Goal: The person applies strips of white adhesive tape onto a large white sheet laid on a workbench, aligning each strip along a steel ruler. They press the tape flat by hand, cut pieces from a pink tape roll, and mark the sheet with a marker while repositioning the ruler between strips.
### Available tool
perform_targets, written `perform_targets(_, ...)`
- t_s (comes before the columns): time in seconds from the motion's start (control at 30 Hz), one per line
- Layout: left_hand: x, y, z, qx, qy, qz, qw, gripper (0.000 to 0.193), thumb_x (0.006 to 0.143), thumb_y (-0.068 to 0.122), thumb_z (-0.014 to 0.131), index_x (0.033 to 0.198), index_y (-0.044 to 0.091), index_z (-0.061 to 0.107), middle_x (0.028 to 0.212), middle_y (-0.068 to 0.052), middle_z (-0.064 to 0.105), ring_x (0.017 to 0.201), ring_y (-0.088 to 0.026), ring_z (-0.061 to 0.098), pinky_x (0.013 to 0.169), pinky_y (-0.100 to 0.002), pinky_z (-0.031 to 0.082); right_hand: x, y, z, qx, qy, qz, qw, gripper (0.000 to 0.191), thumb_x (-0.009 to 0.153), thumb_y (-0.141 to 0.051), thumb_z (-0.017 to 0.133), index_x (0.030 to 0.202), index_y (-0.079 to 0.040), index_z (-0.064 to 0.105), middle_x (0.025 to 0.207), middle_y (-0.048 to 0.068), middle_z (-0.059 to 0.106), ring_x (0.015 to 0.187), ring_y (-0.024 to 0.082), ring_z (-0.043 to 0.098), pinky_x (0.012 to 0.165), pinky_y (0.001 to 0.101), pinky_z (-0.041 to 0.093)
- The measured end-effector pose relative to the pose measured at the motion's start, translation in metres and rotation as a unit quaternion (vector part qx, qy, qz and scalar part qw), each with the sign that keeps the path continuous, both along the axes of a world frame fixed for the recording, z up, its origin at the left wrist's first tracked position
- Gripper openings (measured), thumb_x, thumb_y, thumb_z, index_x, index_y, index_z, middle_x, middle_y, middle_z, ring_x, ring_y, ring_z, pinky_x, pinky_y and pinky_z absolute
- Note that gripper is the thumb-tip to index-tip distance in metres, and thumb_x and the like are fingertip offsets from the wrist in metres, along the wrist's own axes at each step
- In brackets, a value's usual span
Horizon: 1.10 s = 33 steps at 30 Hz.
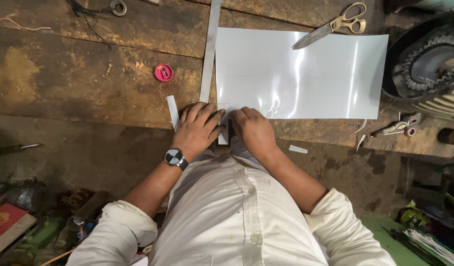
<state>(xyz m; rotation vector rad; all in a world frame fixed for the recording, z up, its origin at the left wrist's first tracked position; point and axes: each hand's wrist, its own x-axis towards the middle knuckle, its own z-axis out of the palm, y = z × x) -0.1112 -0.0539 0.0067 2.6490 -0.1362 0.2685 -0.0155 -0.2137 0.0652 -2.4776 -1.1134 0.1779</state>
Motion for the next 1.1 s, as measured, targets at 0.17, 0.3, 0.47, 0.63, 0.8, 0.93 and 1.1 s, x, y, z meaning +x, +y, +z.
perform_targets(0.17, 0.001, 0.0, 0.002, 0.0, 0.014, -0.003, 1.0, 0.042, 0.093, 0.037, 0.07, 0.129, 0.015, 0.068, 0.136, -0.006, 0.059, 0.132, -0.029, 0.048, 0.109, -0.051, 0.04, 0.004, 0.004, 0.002, 0.005, 0.037, -0.032, 0.999, 0.01, 0.092, -0.013, 0.07, 0.094, -0.003, 0.07, 0.085, 0.015, 0.066, 0.079, 0.037, 0.067, 0.071, 0.0462, 0.055)
perform_targets(0.3, 0.001, 0.0, 0.007, -0.007, -0.001, -0.001, 1.0, 0.044, 0.094, 0.038, 0.068, 0.132, 0.015, 0.068, 0.136, -0.007, 0.059, 0.131, -0.03, 0.048, 0.109, -0.051, 0.039, 0.003, -0.001, 0.01, 0.053, 0.089, -0.051, 0.993, 0.012, 0.089, -0.011, 0.072, 0.098, -0.003, 0.073, 0.09, 0.017, 0.071, 0.08, 0.038, 0.069, 0.071, 0.0437, 0.056)
perform_targets(0.47, 0.028, 0.004, 0.019, -0.012, -0.009, 0.031, 0.999, 0.042, 0.096, 0.039, 0.067, 0.132, 0.018, 0.068, 0.138, -0.007, 0.06, 0.133, -0.031, 0.047, 0.112, -0.053, 0.038, 0.024, 0.009, 0.004, 0.188, 0.154, -0.201, 0.949, 0.014, 0.095, -0.009, 0.073, 0.108, -0.003, 0.073, 0.097, 0.014, 0.075, 0.079, 0.023, 0.074, 0.072, 0.0325, 0.058)
perform_targets(0.63, 0.103, 0.033, 0.027, -0.002, -0.012, 0.042, 0.999, 0.04, 0.096, 0.037, 0.068, 0.133, 0.021, 0.069, 0.139, -0.009, 0.058, 0.135, -0.033, 0.045, 0.11, -0.057, 0.036, 0.035, 0.009, -0.007, 0.244, 0.159, -0.185, 0.939, 0.014, 0.097, -0.007, 0.071, 0.11, -0.002, 0.072, 0.098, 0.011, 0.074, 0.086, 0.017, 0.073, 0.076, 0.0286, 0.057)
perform_targets(0.8, 0.143, 0.054, 0.033, -0.034, -0.034, 0.042, 0.998, 0.037, 0.098, 0.032, 0.07, 0.133, 0.02, 0.071, 0.137, -0.01, 0.057, 0.136, -0.035, 0.044, 0.111, -0.056, 0.037, 0.036, 0.003, -0.017, 0.227, 0.183, -0.202, 0.935, 0.013, 0.096, -0.006, 0.072, 0.109, -0.002, 0.072, 0.097, 0.01, 0.074, 0.081, 0.014, 0.071, 0.074, 0.0282, 0.056)
perform_targets(0.93, 0.147, 0.057, 0.031, -0.05, -0.044, 0.046, 0.997, 0.037, 0.097, 0.03, 0.071, 0.133, 0.02, 0.071, 0.136, -0.01, 0.057, 0.133, -0.036, 0.044, 0.111, -0.056, 0.037, 0.038, 0.0, -0.023, 0.229, 0.19, -0.2, 0.933, 0.012, 0.097, -0.006, 0.072, 0.108, -0.002, 0.072, 0.096, 0.009, 0.074, 0.08, 0.014, 0.069, 0.074, 0.028, 0.055)
perform_targets(1.1, 0.147, 0.056, 0.026, -0.05, -0.048, 0.053, 0.996, 0.037, 0.098, 0.03, 0.071, 0.133, 0.02, 0.071, 0.134, -0.009, 0.058, 0.133, -0.036, 0.044, 0.111, -0.056, 0.035, 0.037, -0.003, -0.026, 0.224, 0.199, -0.201, 0.933, 0.013, 0.097, -0.006, 0.071, 0.109, -0.001, 0.072, 0.096, 0.009, 0.073, 0.081, 0.013, 0.069, 0.074, 0.0276, 0.055)
